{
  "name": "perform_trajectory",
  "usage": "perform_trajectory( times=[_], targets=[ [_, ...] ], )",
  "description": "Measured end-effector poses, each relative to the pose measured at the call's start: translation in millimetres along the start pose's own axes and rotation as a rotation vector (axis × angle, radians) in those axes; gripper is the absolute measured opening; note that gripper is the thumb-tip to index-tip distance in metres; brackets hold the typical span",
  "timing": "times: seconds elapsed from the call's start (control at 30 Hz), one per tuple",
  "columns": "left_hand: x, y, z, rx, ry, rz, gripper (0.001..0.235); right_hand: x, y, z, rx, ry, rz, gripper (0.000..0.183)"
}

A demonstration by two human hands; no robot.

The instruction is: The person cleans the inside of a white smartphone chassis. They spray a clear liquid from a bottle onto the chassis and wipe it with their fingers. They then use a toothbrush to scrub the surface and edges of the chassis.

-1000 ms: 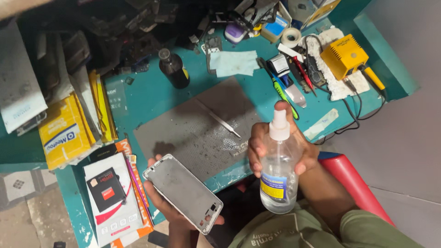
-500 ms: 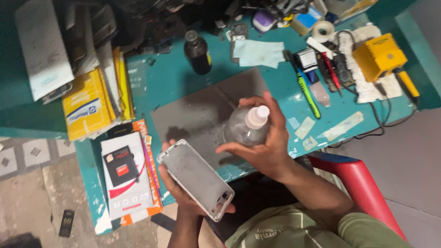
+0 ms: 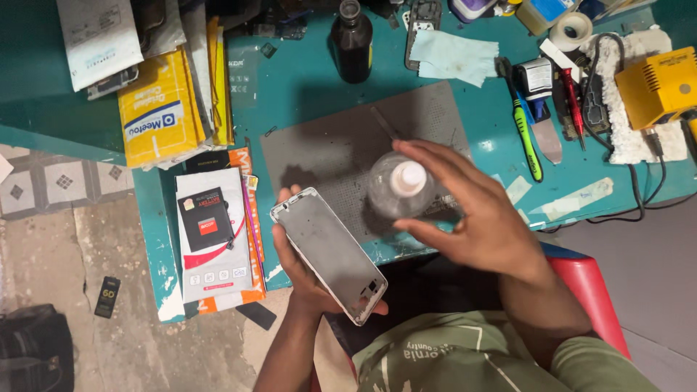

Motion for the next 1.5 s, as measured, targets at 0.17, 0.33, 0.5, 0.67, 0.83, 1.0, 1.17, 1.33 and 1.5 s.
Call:
perform_trajectory(
  times=[0.17,0.33,0.5,0.67,0.83,1.0,1.17,1.33,1.5],
  targets=[
    [0,8,6,0.005,0.019,-0.047,0.152,2,-4,-11,-0.081,0.076,-0.343,0.093],
    [-3,19,14,-0.032,0.015,-0.051,0.148,-1,-3,-23,-0.069,0.167,-0.570,0.086],
    [-1,18,15,-0.039,0.034,-0.075,0.149,-23,-2,-27,-0.072,0.158,-0.658,0.075],
    [0,10,5,0.015,-0.048,-0.048,0.149,-28,3,-26,-0.061,0.218,-0.701,0.076],
    [-1,14,11,0.003,-0.041,-0.068,0.148,-19,8,-28,-0.036,0.111,-0.642,0.081],
    [-2,20,14,-0.033,0.018,-0.066,0.153,-15,13,-20,0.012,0.187,-0.573,0.097],
    [-1,6,10,-0.027,0.053,-0.055,0.157,-20,22,-21,0.031,0.250,-0.295,0.099],
    [0,17,10,-0.010,0.119,-0.094,0.155,-28,33,-43,-0.099,0.208,-0.197,0.123],
    [0,20,23,-0.020,0.291,-0.083,0.157,-18,9,-47,-0.472,0.160,-0.173,0.144]
  ],
)
Point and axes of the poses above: each hand's wrist, its own y-axis away from the middle knuckle, its own x-axis out of the palm, z = x × y, the point moved 7 cm from there along -y, towards the middle knuckle, and after that the axes turned 13 degrees about x, right-handed, at the moved point
